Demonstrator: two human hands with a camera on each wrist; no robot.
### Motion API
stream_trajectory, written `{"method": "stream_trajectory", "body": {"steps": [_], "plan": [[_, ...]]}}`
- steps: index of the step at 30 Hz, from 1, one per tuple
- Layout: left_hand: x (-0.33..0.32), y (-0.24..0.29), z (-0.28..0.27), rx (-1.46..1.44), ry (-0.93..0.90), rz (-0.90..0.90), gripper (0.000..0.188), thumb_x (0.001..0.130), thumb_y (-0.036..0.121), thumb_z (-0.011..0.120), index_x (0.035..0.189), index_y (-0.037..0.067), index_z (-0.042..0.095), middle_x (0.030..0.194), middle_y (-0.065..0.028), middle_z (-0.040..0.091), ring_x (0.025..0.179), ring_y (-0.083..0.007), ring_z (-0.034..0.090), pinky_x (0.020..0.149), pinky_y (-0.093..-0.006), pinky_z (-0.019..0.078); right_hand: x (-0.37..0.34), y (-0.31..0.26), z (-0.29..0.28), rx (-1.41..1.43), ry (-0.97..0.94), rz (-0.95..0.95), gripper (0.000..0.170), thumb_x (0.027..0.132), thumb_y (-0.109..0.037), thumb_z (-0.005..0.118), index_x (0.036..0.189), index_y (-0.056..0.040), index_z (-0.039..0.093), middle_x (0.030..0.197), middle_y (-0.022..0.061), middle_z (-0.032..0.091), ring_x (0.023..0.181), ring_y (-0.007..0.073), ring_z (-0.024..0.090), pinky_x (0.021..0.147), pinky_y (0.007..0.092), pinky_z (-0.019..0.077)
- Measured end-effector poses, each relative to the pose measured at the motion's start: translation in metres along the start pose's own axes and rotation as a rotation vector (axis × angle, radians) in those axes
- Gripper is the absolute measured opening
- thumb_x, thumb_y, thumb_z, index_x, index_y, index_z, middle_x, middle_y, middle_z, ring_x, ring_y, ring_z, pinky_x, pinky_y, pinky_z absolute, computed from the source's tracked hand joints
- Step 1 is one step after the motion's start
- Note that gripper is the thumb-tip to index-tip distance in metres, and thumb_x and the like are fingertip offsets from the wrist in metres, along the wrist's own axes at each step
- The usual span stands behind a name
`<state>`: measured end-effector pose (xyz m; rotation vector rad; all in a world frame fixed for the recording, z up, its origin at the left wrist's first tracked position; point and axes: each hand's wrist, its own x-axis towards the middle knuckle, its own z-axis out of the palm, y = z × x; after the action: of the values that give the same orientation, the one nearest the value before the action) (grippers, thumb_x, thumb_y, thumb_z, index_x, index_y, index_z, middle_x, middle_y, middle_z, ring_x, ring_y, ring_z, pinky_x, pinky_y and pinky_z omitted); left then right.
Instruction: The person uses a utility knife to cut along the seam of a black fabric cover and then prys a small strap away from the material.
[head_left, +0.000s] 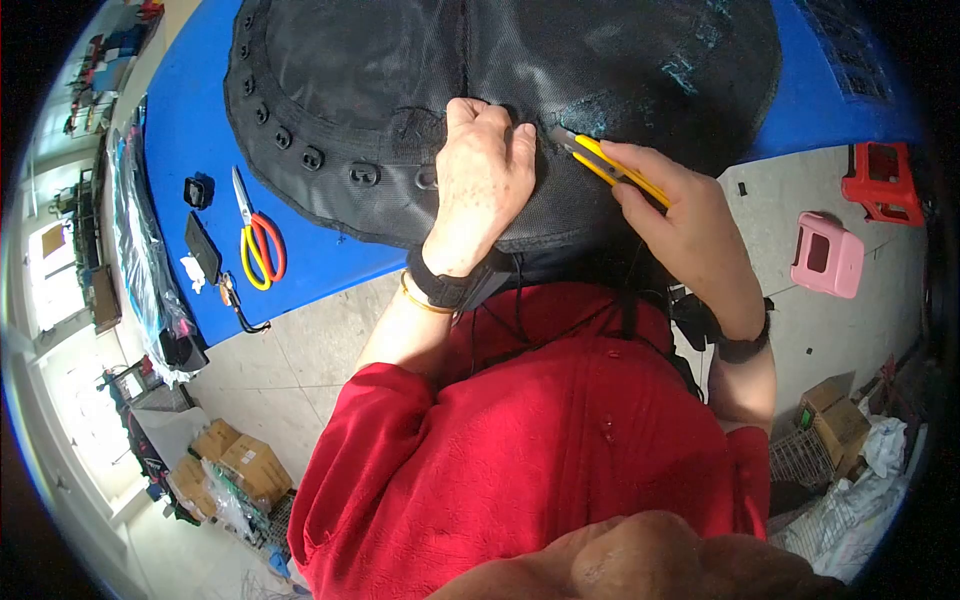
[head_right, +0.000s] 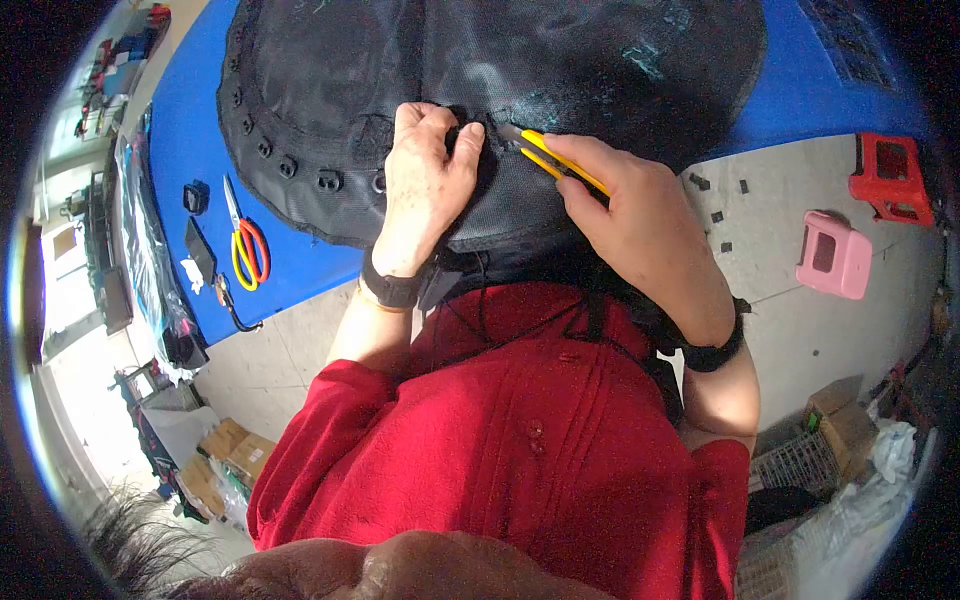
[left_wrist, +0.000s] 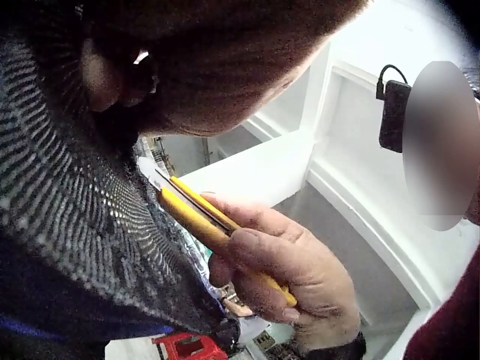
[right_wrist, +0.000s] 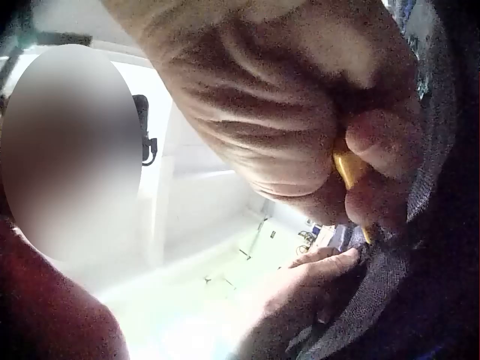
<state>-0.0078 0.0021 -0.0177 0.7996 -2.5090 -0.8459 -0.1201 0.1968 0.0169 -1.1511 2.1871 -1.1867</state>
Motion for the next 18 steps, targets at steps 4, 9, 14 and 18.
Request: {"method": "stream_trajectory", "body": {"steps": [4, 9, 14, 18], "plan": [[0.000, -0.001, 0.001, 0.018, 0.008, 0.005, 0.025, 0.090, 0.020, 0.074, 0.097, -0.003, 0.068, 0.107, -0.0203, 0.062, 0.095, -0.0405, 0.067, 0.083, -0.0452, 0.0546, -0.008, -0.003, -0.004, -0.028, -0.019, 0.021, 0.035, 0.094, -0.010, 0.068, 0.128, -0.0063, 0.066, 0.109, 0.0197, 0.073, 0.097, 0.0366, 0.073, 0.082, 0.0399, 0.0570], [-0.001, -0.001, 0.003, 0.028, 0.035, 0.026, 0.027, 0.090, 0.021, 0.075, 0.097, -0.003, 0.069, 0.107, -0.0201, 0.063, 0.094, -0.0398, 0.067, 0.082, -0.0448, 0.0547, -0.017, -0.003, -0.004, -0.044, -0.009, 0.005, 0.035, 0.093, -0.010, 0.068, 0.128, -0.0066, 0.066, 0.109, 0.0194, 0.073, 0.096, 0.0375, 0.072, 0.081, 0.0420, 0.0569], [-0.001, 0.001, 0.001, 0.044, 0.016, 0.012, 0.031, 0.090, 0.026, 0.076, 0.098, -0.003, 0.070, 0.107, -0.0199, 0.063, 0.093, -0.0381, 0.067, 0.082, -0.0439, 0.0549, -0.022, -0.003, -0.003, -0.031, -0.003, 0.001, 0.034, 0.093, -0.010, 0.068, 0.127, -0.0064, 0.066, 0.112, 0.0199, 0.073, 0.099, 0.0382, 0.071, 0.083, 0.0427, 0.0571], [-0.001, -0.002, 0.002, 0.049, 0.013, 0.023, 0.031, 0.091, 0.027, 0.076, 0.098, -0.003, 0.070, 0.107, -0.0195, 0.063, 0.093, -0.0371, 0.067, 0.082, -0.0429, 0.0548, -0.024, -0.003, -0.003, -0.009, -0.006, 0.011, 0.034, 0.094, -0.009, 0.068, 0.127, -0.0062, 0.066, 0.114, 0.0203, 0.072, 0.101, 0.0380, 0.071, 0.085, 0.0415, 0.0572]]}}
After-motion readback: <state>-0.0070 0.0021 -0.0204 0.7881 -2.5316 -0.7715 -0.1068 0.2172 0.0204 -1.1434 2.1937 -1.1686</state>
